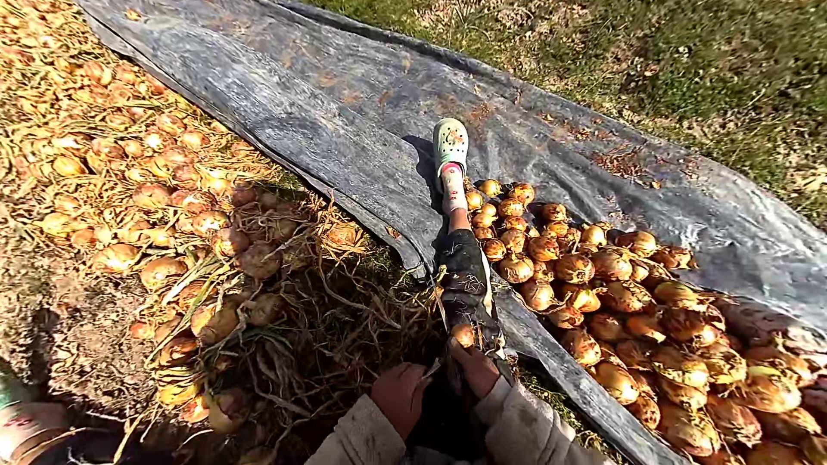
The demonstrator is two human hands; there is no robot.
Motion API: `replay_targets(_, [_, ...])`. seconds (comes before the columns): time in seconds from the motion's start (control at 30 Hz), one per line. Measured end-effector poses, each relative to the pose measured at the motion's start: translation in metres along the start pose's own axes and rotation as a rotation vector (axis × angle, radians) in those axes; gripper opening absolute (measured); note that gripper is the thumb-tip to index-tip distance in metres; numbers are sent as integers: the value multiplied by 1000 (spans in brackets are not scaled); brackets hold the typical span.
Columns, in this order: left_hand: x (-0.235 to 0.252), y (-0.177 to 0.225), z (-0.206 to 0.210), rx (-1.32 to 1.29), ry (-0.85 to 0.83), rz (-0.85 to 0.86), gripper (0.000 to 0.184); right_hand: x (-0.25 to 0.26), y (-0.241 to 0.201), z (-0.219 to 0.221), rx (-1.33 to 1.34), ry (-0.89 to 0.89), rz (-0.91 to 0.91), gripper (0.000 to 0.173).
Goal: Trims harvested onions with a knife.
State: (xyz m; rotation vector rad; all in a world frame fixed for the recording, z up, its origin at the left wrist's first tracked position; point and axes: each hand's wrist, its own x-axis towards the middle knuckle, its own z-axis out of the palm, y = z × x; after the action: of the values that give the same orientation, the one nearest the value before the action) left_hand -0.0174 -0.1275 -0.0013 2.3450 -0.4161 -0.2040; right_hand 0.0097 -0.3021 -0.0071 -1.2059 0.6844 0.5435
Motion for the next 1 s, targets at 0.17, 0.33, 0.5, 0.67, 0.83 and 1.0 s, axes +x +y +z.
replay_targets(0.17, [38,5,-13,-7,-435,-294,54,26,-67,-52,-20,317,-502,36])
replay_targets(0.33, [1,-9,-21,111,-327,-345,77,14,-155,-98,-176,414,-700,73])
replay_targets(0.5, [-84,-45,-69,266,-43,-530,66,7,-86,-56,-275,308,-498,58])
replay_targets(0.67, [-128,-96,-137,327,-495,-941,65,2,14,-21,-494,-18,-223,57])
replay_targets(0.83, [-120,-93,-131,400,-940,-231,46,-24,27,12,-897,-359,-160,46])
replay_targets(1.0, [-95,-113,-142,621,-1107,-273,41,-33,26,24,-989,-429,-270,38])
